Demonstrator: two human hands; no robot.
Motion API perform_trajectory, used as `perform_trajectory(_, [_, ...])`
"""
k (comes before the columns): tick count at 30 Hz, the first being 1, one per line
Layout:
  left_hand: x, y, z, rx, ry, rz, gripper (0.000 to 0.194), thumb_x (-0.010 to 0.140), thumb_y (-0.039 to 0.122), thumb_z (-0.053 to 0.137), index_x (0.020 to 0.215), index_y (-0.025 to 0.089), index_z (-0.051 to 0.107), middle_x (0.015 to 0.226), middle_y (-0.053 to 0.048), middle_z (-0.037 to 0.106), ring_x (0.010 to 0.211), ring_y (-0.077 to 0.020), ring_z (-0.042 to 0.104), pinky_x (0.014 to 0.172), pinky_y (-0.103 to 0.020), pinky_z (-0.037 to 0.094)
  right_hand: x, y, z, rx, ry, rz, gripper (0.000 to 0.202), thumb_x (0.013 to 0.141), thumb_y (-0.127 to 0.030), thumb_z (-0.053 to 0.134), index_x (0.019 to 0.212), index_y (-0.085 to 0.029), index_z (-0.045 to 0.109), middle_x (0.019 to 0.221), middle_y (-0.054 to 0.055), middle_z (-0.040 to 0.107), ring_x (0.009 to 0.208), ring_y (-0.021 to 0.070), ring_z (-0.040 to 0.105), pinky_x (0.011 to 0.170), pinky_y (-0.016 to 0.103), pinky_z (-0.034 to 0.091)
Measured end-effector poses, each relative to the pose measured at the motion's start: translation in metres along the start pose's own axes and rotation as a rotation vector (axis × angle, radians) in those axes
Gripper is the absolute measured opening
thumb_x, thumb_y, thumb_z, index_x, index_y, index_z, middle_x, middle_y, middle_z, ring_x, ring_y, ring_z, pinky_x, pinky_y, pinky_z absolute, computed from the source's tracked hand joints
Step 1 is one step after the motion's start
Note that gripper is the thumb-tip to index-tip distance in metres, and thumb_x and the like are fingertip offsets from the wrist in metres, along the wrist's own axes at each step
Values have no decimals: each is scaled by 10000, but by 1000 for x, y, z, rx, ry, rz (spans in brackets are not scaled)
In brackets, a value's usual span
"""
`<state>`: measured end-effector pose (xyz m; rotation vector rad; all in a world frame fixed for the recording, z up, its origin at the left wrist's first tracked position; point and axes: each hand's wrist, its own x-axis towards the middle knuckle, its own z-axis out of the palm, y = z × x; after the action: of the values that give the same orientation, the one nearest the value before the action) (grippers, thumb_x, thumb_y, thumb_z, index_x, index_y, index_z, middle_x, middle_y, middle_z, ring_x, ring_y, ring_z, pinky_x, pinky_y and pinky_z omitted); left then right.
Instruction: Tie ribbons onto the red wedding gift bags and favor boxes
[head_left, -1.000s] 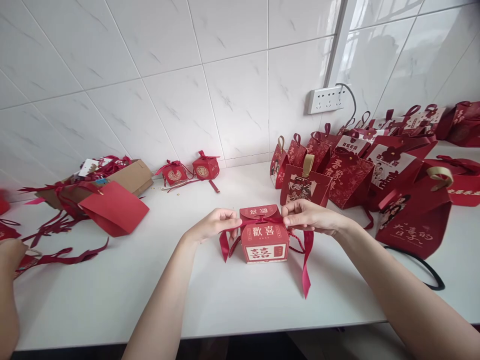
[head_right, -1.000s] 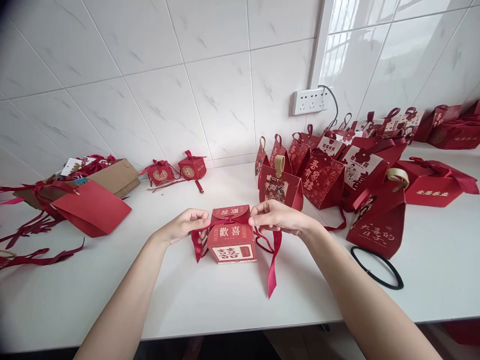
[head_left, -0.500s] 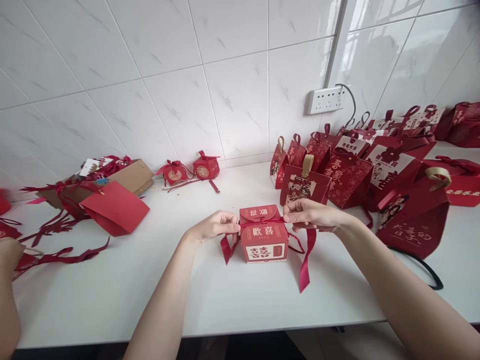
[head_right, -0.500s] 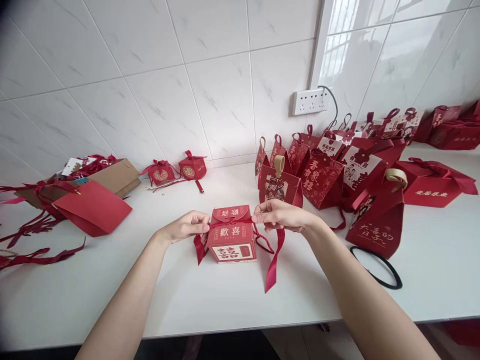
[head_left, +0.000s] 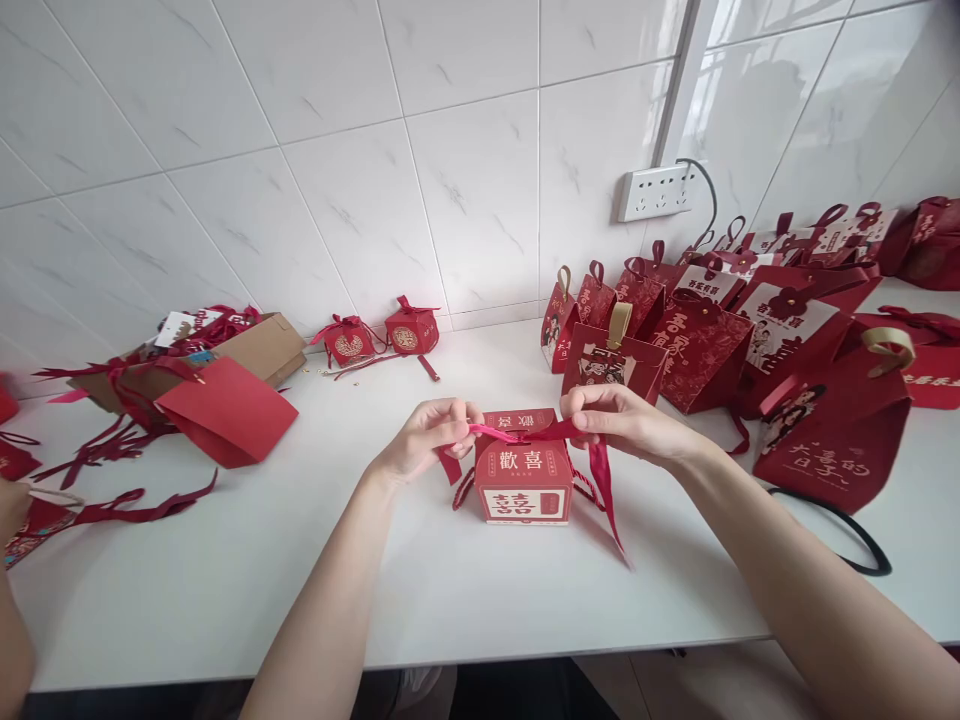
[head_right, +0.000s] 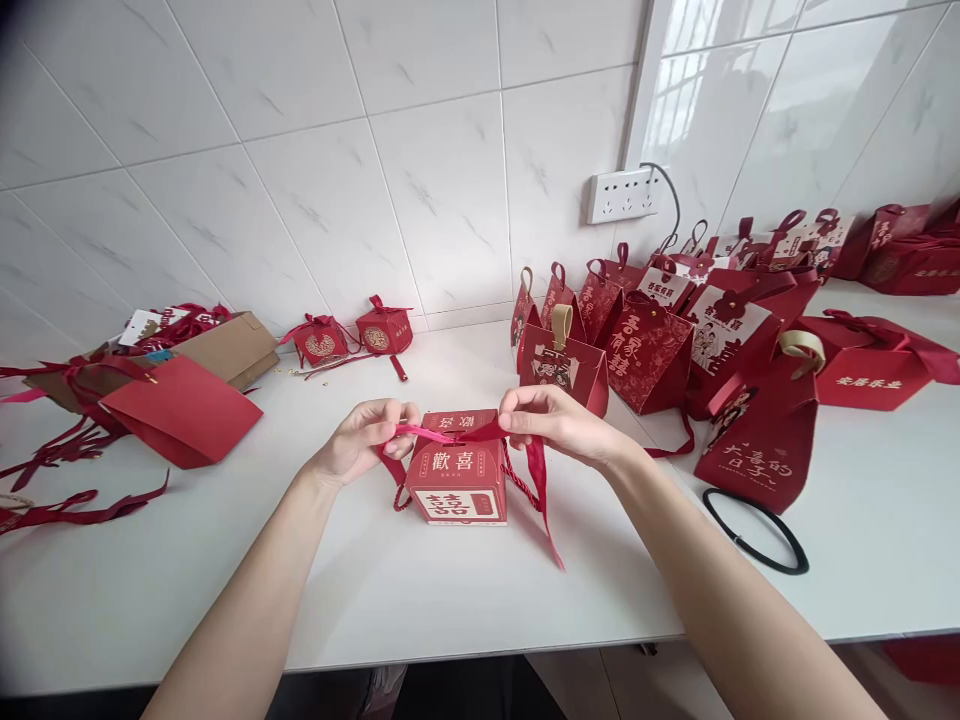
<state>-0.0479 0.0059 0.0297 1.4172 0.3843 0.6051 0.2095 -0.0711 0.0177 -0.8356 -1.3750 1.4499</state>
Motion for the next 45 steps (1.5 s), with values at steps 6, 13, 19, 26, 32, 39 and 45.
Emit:
perform_trajectory(6, [1, 1, 5, 11, 94, 11, 390, 667, 328, 725, 531, 136, 413, 825, -37, 565, 626, -98, 507, 581, -244, 360, 3, 2, 5, 45, 108, 48, 308, 764, -392, 710, 649, -165, 536, 777, 37, 659, 560, 86, 515, 540, 241, 391])
perform_trajectory(13, [4, 1, 1, 257, 219, -57, 294, 774, 328, 621, 591, 167, 457, 854, -73, 694, 940, -223, 610, 876, -346, 391, 4, -1, 5, -37, 174, 131, 319, 773, -394, 680, 653, -173, 484, 953, 87, 713, 575, 97, 575, 555, 255, 429])
perform_trajectory(19, [4, 0, 2, 380, 272, -4, 348, 823, 417, 580, 624, 183, 416, 832, -76, 725, 845, -214, 640, 799, -337, 409, 4, 3, 3, -61, 161, 122, 311, 794, -429, 663, 698, -188, 492, 751, 41, 702, 617, 125, 604, 656, 279, 466])
perform_trajectory(26, [1, -1, 9, 330, 182, 106, 369, 863, 481, 532, 674, 182, 426, 864, -83, 698, 807, -201, 623, 761, -323, 432, 5, 6, 2, -129, 159, 57, 334, 835, -477, 615, 734, -198, 463, 625, 3, 656, 604, 126, 601, 642, 262, 455])
perform_trajectory(32, [4, -5, 18, 563, 416, 210, 447, 859, 605, 447, 676, 199, 408, 608, 28, 448, 567, -118, 400, 604, -254, 351, 1, 3, 14, -180, 159, 27, 354, 892, -561, 484, 811, -226, 400, 426, -87, 497, 353, 84, 457, 419, 210, 343])
perform_trajectory(39, [3, -5, 24, 566, 378, 198, 404, 877, 590, 422, 721, 218, 393, 550, 36, 475, 565, -143, 448, 626, -264, 350, 1, -2, 19, -196, 197, 14, 435, 808, -618, 567, 807, -226, 378, 523, -102, 483, 288, 62, 443, 315, 195, 266])
perform_trajectory(45, [2, -9, 25, 670, 441, 244, 405, 880, 603, 391, 739, 224, 381, 511, 52, 418, 495, -128, 399, 550, -259, 316, 0, -3, 18, -202, 163, 88, 416, 834, -604, 539, 793, -220, 383, 593, -90, 512, 315, 69, 499, 312, 197, 333])
